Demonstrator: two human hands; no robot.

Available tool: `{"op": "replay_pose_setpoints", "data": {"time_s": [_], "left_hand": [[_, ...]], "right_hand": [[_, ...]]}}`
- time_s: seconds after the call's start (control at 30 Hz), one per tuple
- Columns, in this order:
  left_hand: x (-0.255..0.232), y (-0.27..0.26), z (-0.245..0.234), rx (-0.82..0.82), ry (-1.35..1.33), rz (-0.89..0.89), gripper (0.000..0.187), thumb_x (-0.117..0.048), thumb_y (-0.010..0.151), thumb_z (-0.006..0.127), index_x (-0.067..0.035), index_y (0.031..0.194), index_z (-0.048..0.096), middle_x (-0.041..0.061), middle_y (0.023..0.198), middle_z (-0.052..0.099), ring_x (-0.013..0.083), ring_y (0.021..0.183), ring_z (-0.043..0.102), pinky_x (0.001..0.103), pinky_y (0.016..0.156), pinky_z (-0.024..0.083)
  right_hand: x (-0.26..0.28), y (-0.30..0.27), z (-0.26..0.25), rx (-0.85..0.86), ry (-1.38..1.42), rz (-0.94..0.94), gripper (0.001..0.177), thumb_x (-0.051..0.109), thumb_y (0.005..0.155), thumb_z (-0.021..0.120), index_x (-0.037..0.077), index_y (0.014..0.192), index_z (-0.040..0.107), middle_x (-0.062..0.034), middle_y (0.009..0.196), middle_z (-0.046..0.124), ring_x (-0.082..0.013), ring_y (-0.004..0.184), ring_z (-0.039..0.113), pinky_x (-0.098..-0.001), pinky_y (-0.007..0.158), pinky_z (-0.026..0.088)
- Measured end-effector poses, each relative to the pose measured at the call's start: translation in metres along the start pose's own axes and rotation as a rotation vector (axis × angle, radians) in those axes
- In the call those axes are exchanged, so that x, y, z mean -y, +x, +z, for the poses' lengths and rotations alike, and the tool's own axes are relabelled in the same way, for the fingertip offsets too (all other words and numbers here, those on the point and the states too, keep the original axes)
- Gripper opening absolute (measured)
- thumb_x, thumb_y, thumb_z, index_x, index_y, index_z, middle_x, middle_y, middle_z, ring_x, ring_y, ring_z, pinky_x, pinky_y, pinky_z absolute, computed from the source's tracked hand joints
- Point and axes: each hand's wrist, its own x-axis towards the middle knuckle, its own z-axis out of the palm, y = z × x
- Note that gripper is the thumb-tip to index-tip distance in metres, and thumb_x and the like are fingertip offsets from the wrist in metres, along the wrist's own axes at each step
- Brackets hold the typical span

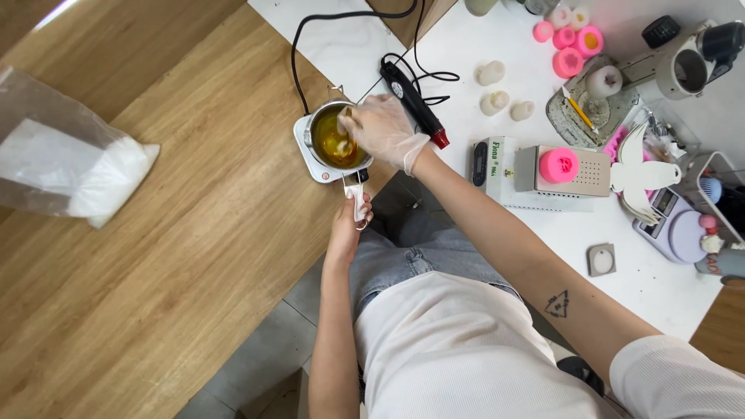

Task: Melting and stirring wax in a pot on a heating plate using a heat gun.

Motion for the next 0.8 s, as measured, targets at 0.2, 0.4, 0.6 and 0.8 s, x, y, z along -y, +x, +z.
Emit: {"op": "replay_pose_setpoints", "data": {"time_s": [0.2,0.4,0.6,0.8], "left_hand": [[-0.005,-0.004,0.007,-0.03,0.044,-0.012,0.048,-0.045,0.111,0.036,-0.006,0.109,0.062,-0.003,0.08,0.05,0.0095,0.072,0.047,0.025,0.067,0.042],[-0.015,-0.014,0.015,-0.079,0.105,-0.028,0.049,-0.047,0.11,0.034,-0.008,0.108,0.062,-0.004,0.079,0.051,0.0094,0.072,0.048,0.025,0.067,0.039],[-0.017,-0.015,0.02,-0.1,0.13,-0.037,0.049,-0.046,0.111,0.032,-0.008,0.107,0.062,-0.004,0.078,0.05,0.0098,0.072,0.048,0.026,0.067,0.04],[-0.016,-0.012,0.018,-0.084,0.113,-0.031,0.048,-0.044,0.111,0.032,-0.007,0.108,0.062,-0.003,0.079,0.051,0.0101,0.072,0.048,0.026,0.067,0.041]], "right_hand": [[-0.001,0.002,-0.005,0.012,0.005,0.008,0.044,0.041,0.108,0.035,0.025,0.1,0.076,-0.0055,0.087,0.071,-0.0247,0.097,0.063,-0.0453,0.092,0.04],[0.0,0.009,-0.003,0.04,-0.01,0.046,0.045,0.042,0.108,0.034,0.024,0.1,0.073,-0.0037,0.09,0.071,-0.0235,0.098,0.062,-0.0442,0.083,0.042],[0.0,0.003,-0.009,0.137,0.019,0.087,0.046,0.042,0.111,0.031,0.023,0.101,0.071,-0.007,0.095,0.07,-0.0228,0.094,0.064,-0.0433,0.088,0.043],[0.012,0.002,-0.022,0.165,0.054,0.092,0.047,0.042,0.109,0.031,0.025,0.098,0.073,-0.0072,0.09,0.069,-0.0223,0.098,0.063,-0.0434,0.091,0.042]]}}
